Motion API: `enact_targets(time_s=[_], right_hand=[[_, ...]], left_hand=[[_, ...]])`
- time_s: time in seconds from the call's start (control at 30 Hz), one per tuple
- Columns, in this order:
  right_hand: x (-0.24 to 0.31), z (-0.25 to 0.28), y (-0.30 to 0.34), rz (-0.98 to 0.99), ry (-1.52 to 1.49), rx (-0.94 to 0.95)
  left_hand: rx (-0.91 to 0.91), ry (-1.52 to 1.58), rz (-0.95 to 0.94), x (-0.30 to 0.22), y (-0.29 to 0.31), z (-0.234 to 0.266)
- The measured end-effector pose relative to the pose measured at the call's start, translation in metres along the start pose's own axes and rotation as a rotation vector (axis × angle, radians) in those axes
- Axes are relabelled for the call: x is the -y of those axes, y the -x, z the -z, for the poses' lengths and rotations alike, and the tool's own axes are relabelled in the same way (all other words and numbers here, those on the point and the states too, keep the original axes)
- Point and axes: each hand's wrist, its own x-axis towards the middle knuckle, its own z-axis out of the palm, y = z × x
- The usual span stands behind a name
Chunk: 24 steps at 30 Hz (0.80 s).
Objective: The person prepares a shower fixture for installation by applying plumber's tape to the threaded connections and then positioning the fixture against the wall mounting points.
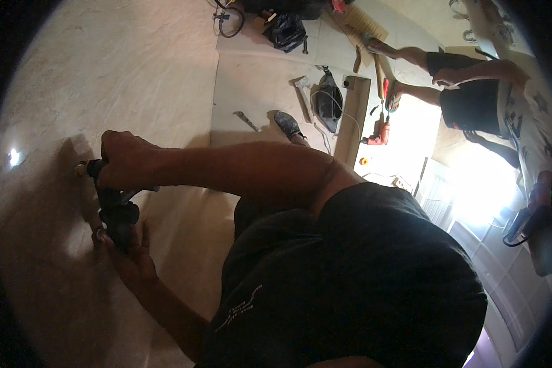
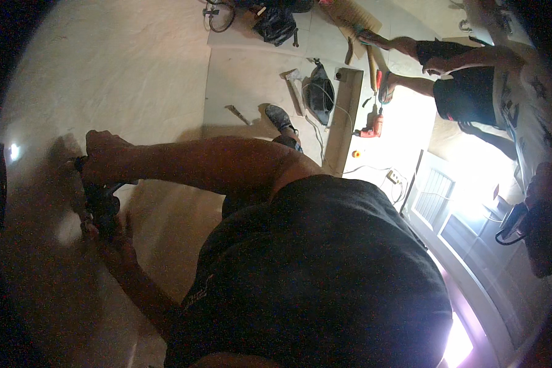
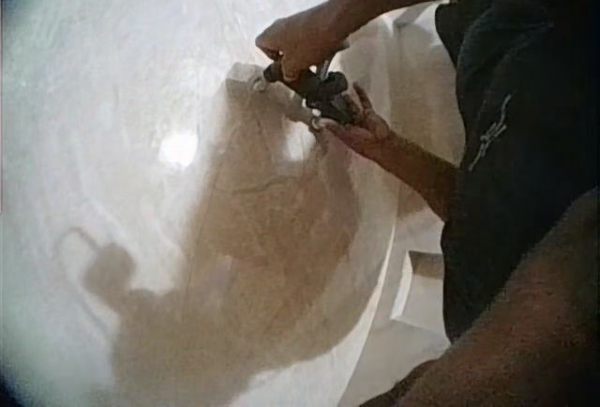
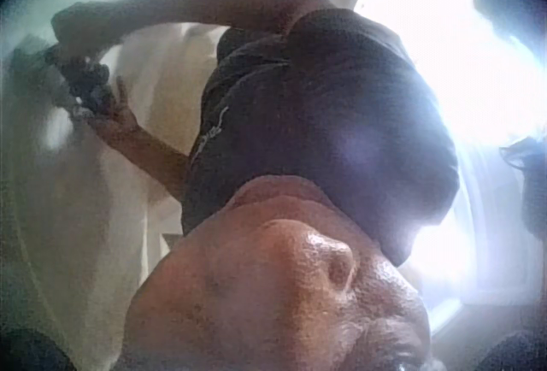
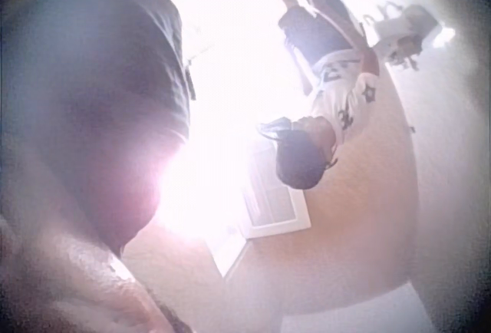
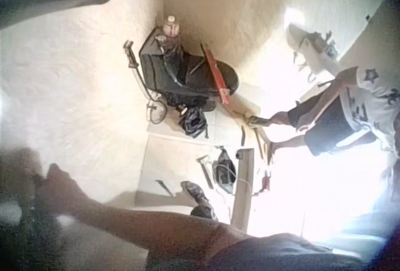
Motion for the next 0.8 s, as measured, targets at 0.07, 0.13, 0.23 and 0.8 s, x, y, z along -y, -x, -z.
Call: enact_targets(time_s=[0.07, 0.13, 0.23, 0.8], right_hand=[[-0.002, -0.004, 0.001, 0.008, 0.010, 0.010], [-0.003, -0.006, 0.003, 0.018, 0.016, 0.028], [-0.006, -0.007, 0.003, 0.011, 0.013, 0.075], [0.000, 0.003, 0.026, -0.061, -0.019, 0.148]], left_hand=[[-0.047, -0.045, -0.003, 0.001, 0.001, 0.007], [0.016, -0.107, -0.067, 0.005, 0.004, 0.018], [0.014, -0.269, -0.099, 0.004, 0.011, 0.018], [-0.024, -1.194, -0.358, 0.009, 0.003, 0.035]])
